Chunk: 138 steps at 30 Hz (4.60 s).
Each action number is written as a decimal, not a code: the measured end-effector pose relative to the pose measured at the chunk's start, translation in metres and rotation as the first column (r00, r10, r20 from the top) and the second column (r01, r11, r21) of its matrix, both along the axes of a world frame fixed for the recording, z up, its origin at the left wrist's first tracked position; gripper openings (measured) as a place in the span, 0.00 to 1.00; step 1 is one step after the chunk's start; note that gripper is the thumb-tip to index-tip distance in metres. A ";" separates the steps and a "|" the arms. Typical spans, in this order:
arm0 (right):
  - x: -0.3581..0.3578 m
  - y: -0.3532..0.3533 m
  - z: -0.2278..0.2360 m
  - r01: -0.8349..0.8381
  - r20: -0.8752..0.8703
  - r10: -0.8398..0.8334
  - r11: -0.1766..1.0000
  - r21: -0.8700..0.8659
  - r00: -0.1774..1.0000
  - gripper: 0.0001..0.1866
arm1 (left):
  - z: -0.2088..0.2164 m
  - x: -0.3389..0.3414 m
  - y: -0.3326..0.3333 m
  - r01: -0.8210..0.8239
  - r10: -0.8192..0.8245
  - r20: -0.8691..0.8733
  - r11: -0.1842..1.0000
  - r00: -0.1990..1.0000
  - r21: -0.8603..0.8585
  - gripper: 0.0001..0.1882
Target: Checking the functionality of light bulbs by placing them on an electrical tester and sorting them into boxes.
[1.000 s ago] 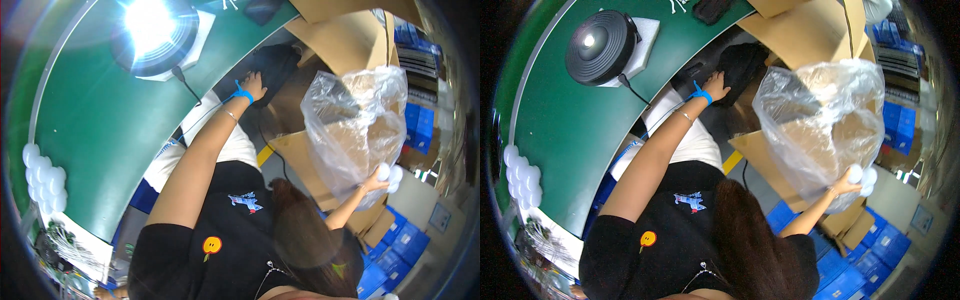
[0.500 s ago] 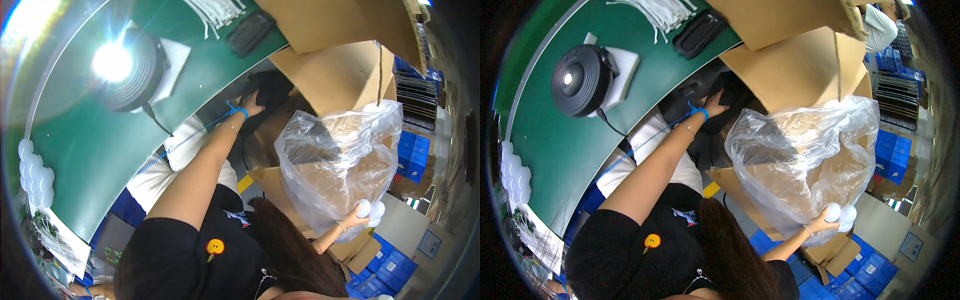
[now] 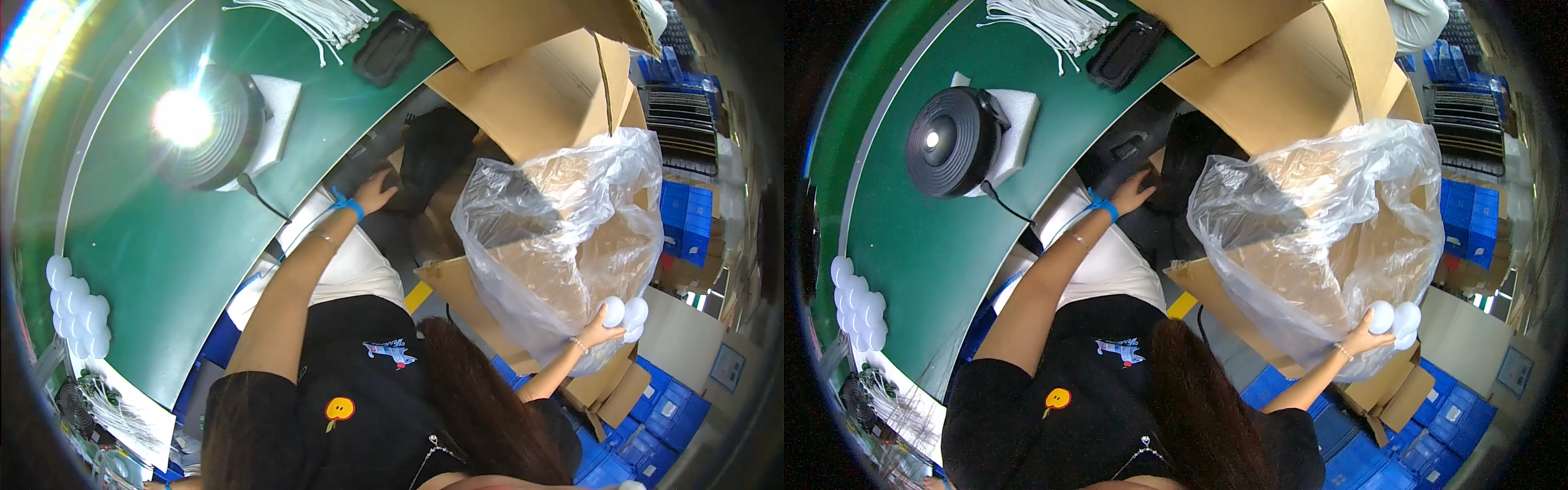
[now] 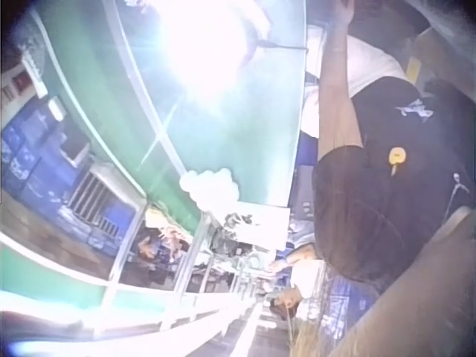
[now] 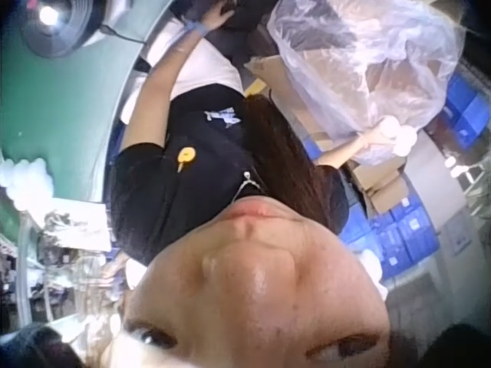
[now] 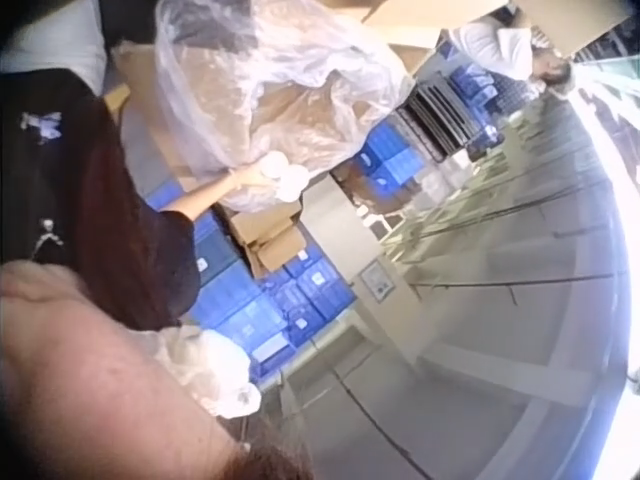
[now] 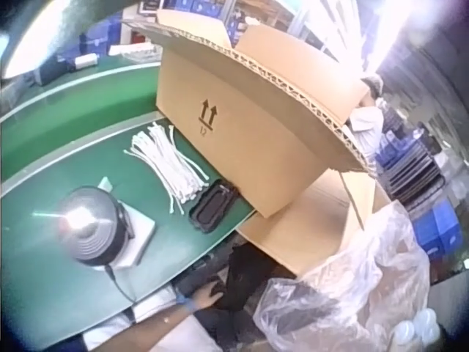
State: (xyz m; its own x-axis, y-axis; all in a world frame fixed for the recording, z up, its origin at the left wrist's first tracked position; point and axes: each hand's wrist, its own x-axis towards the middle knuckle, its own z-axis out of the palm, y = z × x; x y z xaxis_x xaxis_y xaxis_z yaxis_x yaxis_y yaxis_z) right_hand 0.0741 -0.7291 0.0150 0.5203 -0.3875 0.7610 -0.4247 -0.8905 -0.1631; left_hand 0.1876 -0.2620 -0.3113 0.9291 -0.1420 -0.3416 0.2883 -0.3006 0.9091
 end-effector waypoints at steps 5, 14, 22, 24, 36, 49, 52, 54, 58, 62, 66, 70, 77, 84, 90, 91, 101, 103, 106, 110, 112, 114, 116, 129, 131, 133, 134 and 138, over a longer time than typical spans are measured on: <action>0.002 -0.006 0.000 -0.006 -0.012 0.007 0.999 0.037 1.000 0.41 | 0.006 -0.023 0.022 0.606 -0.590 -0.146 0.748 0.794 0.272 0.23; 0.019 0.012 0.031 -0.396 0.401 0.156 0.669 0.630 0.903 0.41 | 0.055 -0.046 0.053 0.562 -0.547 -0.188 0.672 0.816 0.482 0.23; 0.022 0.113 0.090 -0.716 0.606 0.383 0.419 0.559 0.697 0.48 | 0.080 -0.082 0.089 0.346 -0.490 0.119 0.747 0.863 0.568 0.20; 0.029 0.150 0.097 -0.802 0.684 0.431 0.203 0.562 0.588 0.49 | 0.080 -0.092 0.099 0.305 -0.472 0.158 0.756 0.868 0.580 0.20; 0.052 0.490 -0.036 -0.731 0.284 0.845 -0.535 0.424 -0.454 0.66 | 0.204 -0.224 0.140 0.013 -0.170 0.590 0.965 0.789 0.261 0.09; 0.047 0.651 -0.009 -0.755 -0.485 0.581 -0.548 0.361 -0.654 0.37 | 0.305 -0.202 0.317 -0.746 0.088 0.849 0.530 0.521 0.403 0.37; 0.053 0.652 -0.022 -0.703 -0.294 0.640 -0.618 0.352 -0.710 0.37 | 0.291 -0.194 0.317 -0.646 -0.052 0.744 0.457 0.666 0.611 0.41; 0.056 0.646 -0.037 -0.654 -0.216 0.633 -0.620 0.434 -0.743 0.40 | 0.284 -0.194 0.312 -0.697 -0.010 0.828 0.534 0.561 0.479 0.42; 0.050 0.631 -0.053 -0.477 0.133 0.717 -0.578 0.662 -0.684 0.43 | 0.286 -0.198 0.308 -0.686 0.033 0.796 0.529 0.605 0.500 0.39; 0.053 0.625 -0.058 -0.562 0.171 0.761 -0.593 0.577 -0.626 0.37 | 0.285 -0.199 0.306 -0.668 0.024 0.775 0.524 0.632 0.528 0.35; 0.057 0.626 -0.061 -0.591 0.166 0.852 -0.472 0.654 -0.497 0.34 | 0.290 -0.198 0.303 -0.657 -0.020 0.790 0.544 0.613 0.523 0.29; 0.061 0.620 -0.044 -0.610 0.016 0.874 -0.351 0.710 -0.485 0.34 | 0.287 -0.201 0.301 -0.654 -0.173 0.812 0.512 0.557 0.557 0.25; 0.066 0.606 -0.021 -0.744 -0.038 0.887 -0.361 0.563 -0.460 0.35 | 0.293 -0.200 0.286 -0.492 -0.312 0.732 0.577 0.606 0.653 0.35; 0.131 0.557 0.008 -0.857 0.696 0.696 -0.456 0.238 -0.176 0.38 | 0.296 -0.191 0.287 -0.526 -0.280 0.686 0.472 0.672 0.708 0.34; 0.150 0.563 0.011 -0.821 0.533 0.823 -0.435 0.370 -0.196 0.32 | 0.295 -0.194 0.288 -0.545 -0.242 0.667 0.417 0.705 0.727 0.34; 0.150 0.564 0.011 -0.818 0.512 0.836 -0.428 0.383 -0.198 0.32 | 0.296 -0.194 0.289 -0.545 -0.241 0.664 0.412 0.708 0.730 0.34; 0.154 0.554 0.023 -0.819 0.317 0.932 -0.317 0.479 -0.176 0.26 | 0.297 -0.194 0.287 -0.538 -0.245 0.648 0.391 0.721 0.747 0.35; 0.154 0.552 0.025 -0.817 0.281 0.945 -0.294 0.496 -0.169 0.24 | 0.298 -0.193 0.288 -0.539 -0.246 0.646 0.385 0.723 0.749 0.35; 0.152 0.547 0.026 -0.816 0.247 0.955 -0.270 0.511 -0.162 0.23 | 0.297 -0.192 0.289 -0.542 -0.257 0.650 0.383 0.715 0.748 0.36; 0.149 0.546 0.026 -0.912 0.199 0.951 -0.287 0.292 -0.236 0.22 | 0.298 -0.190 0.289 -0.543 -0.252 0.654 0.392 0.713 0.743 0.36; 0.151 0.554 0.029 -0.919 0.213 0.935 -0.328 0.221 -0.283 0.24 | 0.298 -0.190 0.289 -0.550 -0.256 0.662 0.392 0.705 0.737 0.36; 0.161 0.554 0.021 -0.869 0.229 0.942 -0.318 0.379 -0.245 0.25 | 0.299 -0.190 0.289 -0.550 -0.260 0.661 0.389 0.704 0.739 0.36; 0.173 0.560 0.006 -0.783 0.247 0.944 -0.322 0.532 -0.220 0.27 | 0.297 -0.193 0.290 -0.549 -0.257 0.652 0.373 0.713 0.748 0.37; 0.157 0.566 0.029 -0.822 0.278 0.921 -0.372 0.431 -0.271 0.27 | 0.298 -0.191 0.290 -0.540 -0.257 0.648 0.383 0.717 0.749 0.37; 0.159 0.568 0.023 -0.868 0.260 0.926 -0.355 0.348 -0.275 0.24 | 0.298 -0.192 0.289 -0.539 -0.256 0.644 0.377 0.721 0.753 0.37; 0.170 0.566 0.022 -0.951 0.138 0.946 -0.304 0.056 -0.294 0.21 | 0.300 -0.188 0.288 -0.553 -0.257 0.660 0.383 0.705 0.740 0.37; 0.173 0.566 0.022 -0.932 0.011 0.961 -0.266 -0.247 -0.277 0.18 | 0.300 -0.186 0.288 -0.551 -0.262 0.660 0.385 0.704 0.740 0.37; 0.185 0.580 -0.005 -0.973 0.044 0.975 -0.213 -0.082 -0.218 0.11 | 0.297 -0.192 0.290 -0.544 -0.252 0.643 0.365 0.723 0.755 0.37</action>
State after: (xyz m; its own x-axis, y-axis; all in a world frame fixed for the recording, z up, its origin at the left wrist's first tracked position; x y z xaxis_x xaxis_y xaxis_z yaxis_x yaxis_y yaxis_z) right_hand 0.2589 -0.1487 0.0096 0.2100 0.5440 0.8124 0.9708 -0.2142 -0.1076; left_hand -0.0043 0.0283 -0.0144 0.8945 0.0203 0.4466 -0.0142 -0.9972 0.0737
